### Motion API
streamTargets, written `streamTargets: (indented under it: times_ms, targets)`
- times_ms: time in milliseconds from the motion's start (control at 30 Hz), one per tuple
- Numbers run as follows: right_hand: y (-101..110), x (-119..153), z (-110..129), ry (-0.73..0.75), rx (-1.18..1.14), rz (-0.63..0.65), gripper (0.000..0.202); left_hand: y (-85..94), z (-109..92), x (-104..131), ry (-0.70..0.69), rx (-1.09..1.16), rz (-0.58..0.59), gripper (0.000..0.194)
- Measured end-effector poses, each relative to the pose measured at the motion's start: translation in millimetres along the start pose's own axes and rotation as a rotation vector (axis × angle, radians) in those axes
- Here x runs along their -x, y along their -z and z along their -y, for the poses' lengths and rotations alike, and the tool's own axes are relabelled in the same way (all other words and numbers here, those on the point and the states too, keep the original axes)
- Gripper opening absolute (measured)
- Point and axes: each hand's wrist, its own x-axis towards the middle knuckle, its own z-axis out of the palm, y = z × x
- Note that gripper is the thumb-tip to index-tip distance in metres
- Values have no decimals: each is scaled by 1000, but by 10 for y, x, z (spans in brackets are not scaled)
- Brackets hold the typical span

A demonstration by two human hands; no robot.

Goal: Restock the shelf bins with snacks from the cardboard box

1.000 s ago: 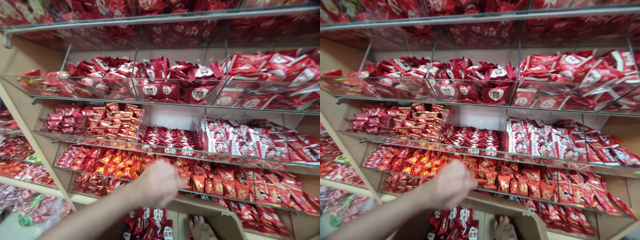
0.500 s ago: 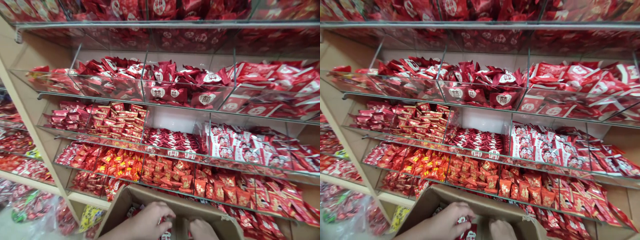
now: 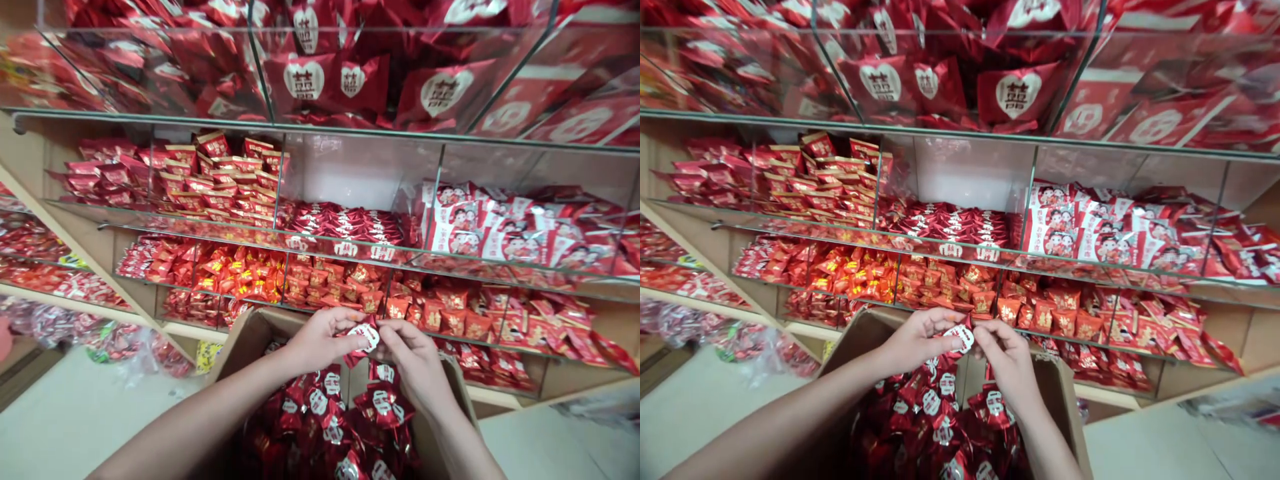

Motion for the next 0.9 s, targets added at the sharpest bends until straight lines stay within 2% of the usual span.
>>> streamTargets:
  times_ms: [133, 267, 333, 500, 633, 800, 900]
  targets:
    - [-26, -4, -142, 0, -53, -67, 22, 59, 96, -21, -3, -81, -121, 39]
    - [-61, 6, -233, -25, -82, -59, 21, 109, 184, -21, -22, -182, -127, 32]
    - [-56, 22, -241, -46, -19, -34, 20, 122, 211, -3, -33, -259, -131, 28]
    - [-44, 85, -227, 31, 231, -32, 23, 126, 255, 61, -40, -370, -96, 25]
    - [-64, 124, -234, -4, 161, -62, 26, 126, 231, 99, -26, -355, -59, 27]
    - [-74, 153, -216, 99, 367, 57, 26, 114, 131, 171, 16, -347, 96, 35]
    - [-110, 184, -213, 116, 399, 77, 26, 82, 148, 193, 2, -394, 81, 24]
